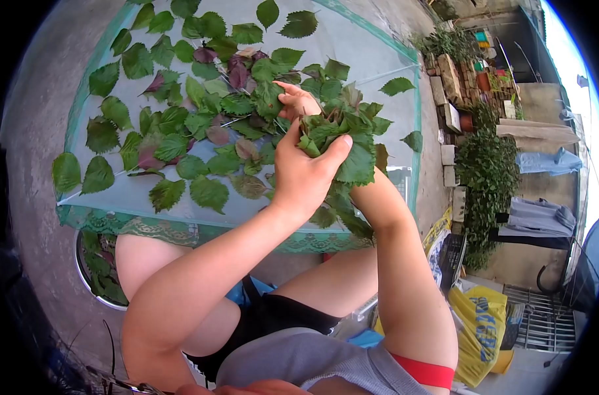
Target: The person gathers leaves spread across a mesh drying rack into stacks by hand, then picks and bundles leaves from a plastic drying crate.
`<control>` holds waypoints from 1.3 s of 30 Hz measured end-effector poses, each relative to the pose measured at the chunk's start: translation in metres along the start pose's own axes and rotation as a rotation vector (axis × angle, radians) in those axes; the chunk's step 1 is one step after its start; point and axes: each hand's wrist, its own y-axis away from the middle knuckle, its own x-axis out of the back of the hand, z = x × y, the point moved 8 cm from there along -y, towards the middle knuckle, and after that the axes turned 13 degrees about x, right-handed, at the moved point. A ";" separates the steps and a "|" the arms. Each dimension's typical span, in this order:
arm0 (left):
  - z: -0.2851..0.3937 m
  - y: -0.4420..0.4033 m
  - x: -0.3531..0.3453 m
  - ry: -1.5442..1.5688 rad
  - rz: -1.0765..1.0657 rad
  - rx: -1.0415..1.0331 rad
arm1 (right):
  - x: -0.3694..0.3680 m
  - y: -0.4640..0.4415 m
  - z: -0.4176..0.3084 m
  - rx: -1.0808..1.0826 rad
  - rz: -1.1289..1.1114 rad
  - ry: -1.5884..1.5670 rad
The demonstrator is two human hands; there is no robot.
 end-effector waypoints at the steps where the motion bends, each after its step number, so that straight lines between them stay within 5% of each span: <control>1: 0.002 0.000 0.001 0.010 0.001 -0.023 | 0.001 0.000 0.001 0.007 -0.007 -0.011; 9: 0.001 -0.002 0.002 0.061 0.009 -0.014 | -0.005 0.041 -0.052 0.013 -0.030 -0.005; 14: -0.003 -0.004 0.004 0.115 0.016 -0.012 | 0.003 0.050 -0.068 0.048 -0.288 -0.320; 19: 0.001 -0.006 0.008 0.098 0.074 -0.059 | 0.024 0.082 -0.082 -0.071 0.039 -0.225; 21: -0.004 -0.007 0.011 0.060 0.081 -0.022 | 0.022 0.096 -0.092 -0.006 -0.002 -0.194; 24: 0.006 0.003 0.014 -0.359 0.278 -0.245 | 0.021 0.111 -0.108 0.050 -0.085 -0.184; 31: -0.013 0.002 0.000 -0.169 0.064 -0.119 | 0.027 0.125 -0.115 0.046 -0.183 -0.177; 39: -0.011 0.002 0.002 -0.132 0.095 -0.104 | 0.038 0.059 -0.097 0.055 -0.198 0.049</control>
